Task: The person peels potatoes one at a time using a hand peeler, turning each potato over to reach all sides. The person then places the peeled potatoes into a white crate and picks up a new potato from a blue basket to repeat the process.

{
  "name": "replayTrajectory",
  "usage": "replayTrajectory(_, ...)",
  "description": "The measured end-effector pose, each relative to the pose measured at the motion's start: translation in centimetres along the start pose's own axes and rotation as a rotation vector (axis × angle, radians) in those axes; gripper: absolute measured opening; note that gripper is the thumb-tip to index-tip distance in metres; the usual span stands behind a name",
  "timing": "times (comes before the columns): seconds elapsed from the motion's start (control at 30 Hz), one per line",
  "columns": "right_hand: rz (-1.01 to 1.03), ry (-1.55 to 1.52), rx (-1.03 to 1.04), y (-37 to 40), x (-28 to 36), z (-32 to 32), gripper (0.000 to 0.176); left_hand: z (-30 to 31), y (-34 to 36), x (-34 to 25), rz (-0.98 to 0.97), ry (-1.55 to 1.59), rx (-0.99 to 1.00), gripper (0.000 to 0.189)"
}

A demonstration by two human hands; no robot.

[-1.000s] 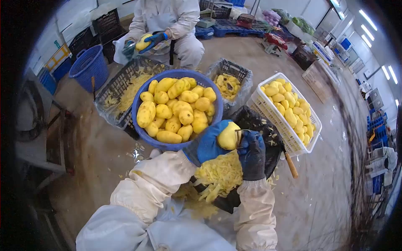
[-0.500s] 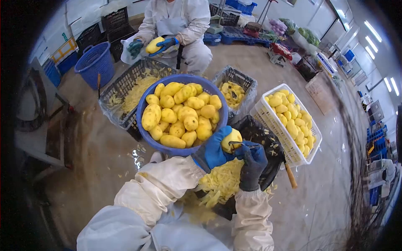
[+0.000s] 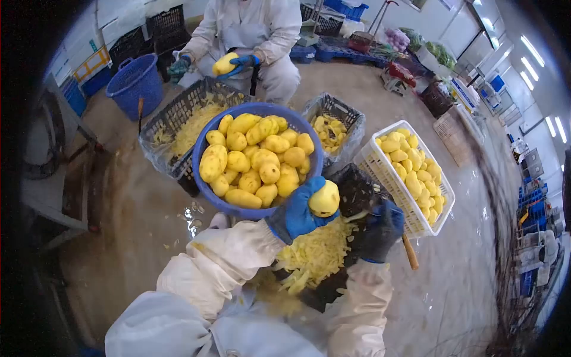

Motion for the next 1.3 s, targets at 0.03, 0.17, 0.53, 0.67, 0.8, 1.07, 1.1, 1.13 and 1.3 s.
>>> replayTrajectory(0.03, 0.09, 0.104, -0.037, -0.3, 1.7, 0.7, 0.008, -0.2, -0.2, -0.2, 0.005, -0.01, 0.006, 0.029)
replayTrajectory(0.17, -0.237, -0.185, 0.185, 2.3, -0.5, -2.9, 0.01, -0.8, -0.2, 0.4, 0.046, -0.071, 0.103, 0.032)
replayTrajectory(0.53, -0.353, -0.411, 0.144, 2.1, 0.0, -2.0, 0.008, -1.3, 0.3, 0.5, 0.087, -0.073, 0.233, 0.046)
replayTrajectory(0.67, -0.318, -0.289, 0.207, 3.0, -0.5, -2.7, 0.009, -0.2, 0.3, 0.8, 0.164, -0.087, 0.256, 0.048)
replayTrajectory(0.8, -0.142, -0.123, 0.219, 2.9, -0.2, -2.6, 0.008, 0.9, -0.5, 0.9, 0.138, -0.196, 0.241, 0.048)
replayTrajectory(1.07, -0.183, -0.373, 0.069, 0.6, 0.6, 0.0, 0.01, -5.1, 2.6, 0.0, 0.017, -0.263, 0.353, 0.055)
replayTrajectory(1.1, -0.334, -0.443, 0.151, 1.7, 0.1, -1.3, 0.011, -4.2, 2.1, -0.1, -0.142, -0.59, 0.365, 0.054)
replayTrajectory(1.13, -0.341, -0.337, 0.162, 2.2, -0.4, -1.8, 0.012, -4.4, 2.1, -0.4, -0.305, -0.919, 0.366, 0.054)
replayTrajectory(1.3, -0.332, -0.181, 0.2, 1.1, -2.1, -0.7, 0.008, -3.9, 2.1, -1.3, -0.196, -0.848, 0.286, 0.056)
Point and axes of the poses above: each hand's wrist, its own y-axis away from the middle knuckle, its own z-axis out of the back of the hand, x = y × z, the point moved 5 cm from there along -y, towards the middle knuckle, and after that the axes turned 3 degrees about -x, right-handed, at the moved point
